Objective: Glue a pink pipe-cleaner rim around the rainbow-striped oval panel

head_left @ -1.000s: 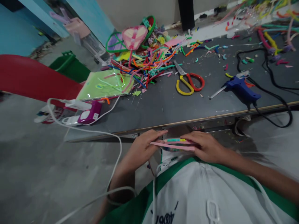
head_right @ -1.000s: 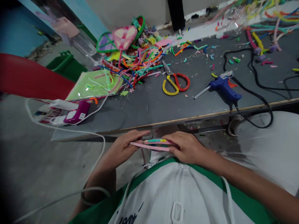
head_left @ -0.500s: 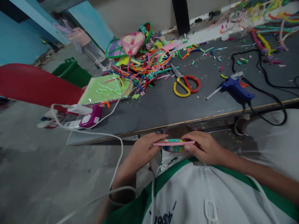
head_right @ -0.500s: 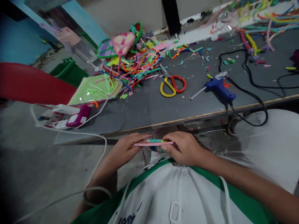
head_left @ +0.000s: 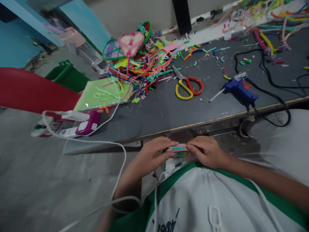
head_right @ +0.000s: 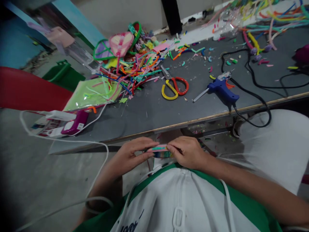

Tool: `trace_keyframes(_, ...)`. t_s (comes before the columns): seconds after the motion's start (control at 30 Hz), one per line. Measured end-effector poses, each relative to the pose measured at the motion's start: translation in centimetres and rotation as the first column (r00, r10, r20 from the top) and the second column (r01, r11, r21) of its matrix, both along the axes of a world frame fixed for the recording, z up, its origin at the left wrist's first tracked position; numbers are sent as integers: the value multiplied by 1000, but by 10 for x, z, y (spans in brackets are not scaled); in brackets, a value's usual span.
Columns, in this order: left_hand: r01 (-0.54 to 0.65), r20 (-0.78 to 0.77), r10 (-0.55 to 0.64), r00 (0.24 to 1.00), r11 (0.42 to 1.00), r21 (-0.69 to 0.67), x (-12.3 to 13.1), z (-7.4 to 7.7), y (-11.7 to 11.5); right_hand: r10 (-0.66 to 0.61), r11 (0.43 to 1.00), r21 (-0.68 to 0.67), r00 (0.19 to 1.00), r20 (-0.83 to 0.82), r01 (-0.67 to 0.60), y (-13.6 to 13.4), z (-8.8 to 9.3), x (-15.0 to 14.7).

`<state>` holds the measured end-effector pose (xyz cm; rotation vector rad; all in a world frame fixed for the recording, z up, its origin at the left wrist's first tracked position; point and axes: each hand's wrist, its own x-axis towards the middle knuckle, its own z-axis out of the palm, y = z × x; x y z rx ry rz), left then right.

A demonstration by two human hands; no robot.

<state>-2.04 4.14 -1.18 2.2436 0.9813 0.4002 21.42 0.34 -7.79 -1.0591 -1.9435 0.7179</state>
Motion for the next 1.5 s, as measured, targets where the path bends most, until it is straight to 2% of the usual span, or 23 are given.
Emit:
trace_keyframes(0.17,-126,45,122,991,989,81,13,-11,-6,-16,1000,7,1000,-4,16,4,-2,2)
trace_keyframes(0.33,-188,53,182,982,973,135,21,-8,-6,2,999,52,998,-57,1,6,-5,1)
trace_keyframes(0.6,-159,134,147,980,984,80,20,-9,-4,-10,991,136,999,-46,16,2,-6,3)
trace_keyframes(0.83,-135,65,121,991,946,295,21,-10,-14,-38,978,201,998,-54,48,4,-9,2)
trace_keyframes(1.07,-96,45,85,995,915,391,21,-20,-10,-56,982,178,998,-1,55,4,-10,3)
trace_keyframes(1.3,-132,129,98,987,946,295,9,-32,-3,-40,985,169,995,95,24,2,-13,10)
trace_keyframes(1.5,-108,149,66,987,950,294,8,-30,-1,-61,991,120,997,44,55,1,-14,12)
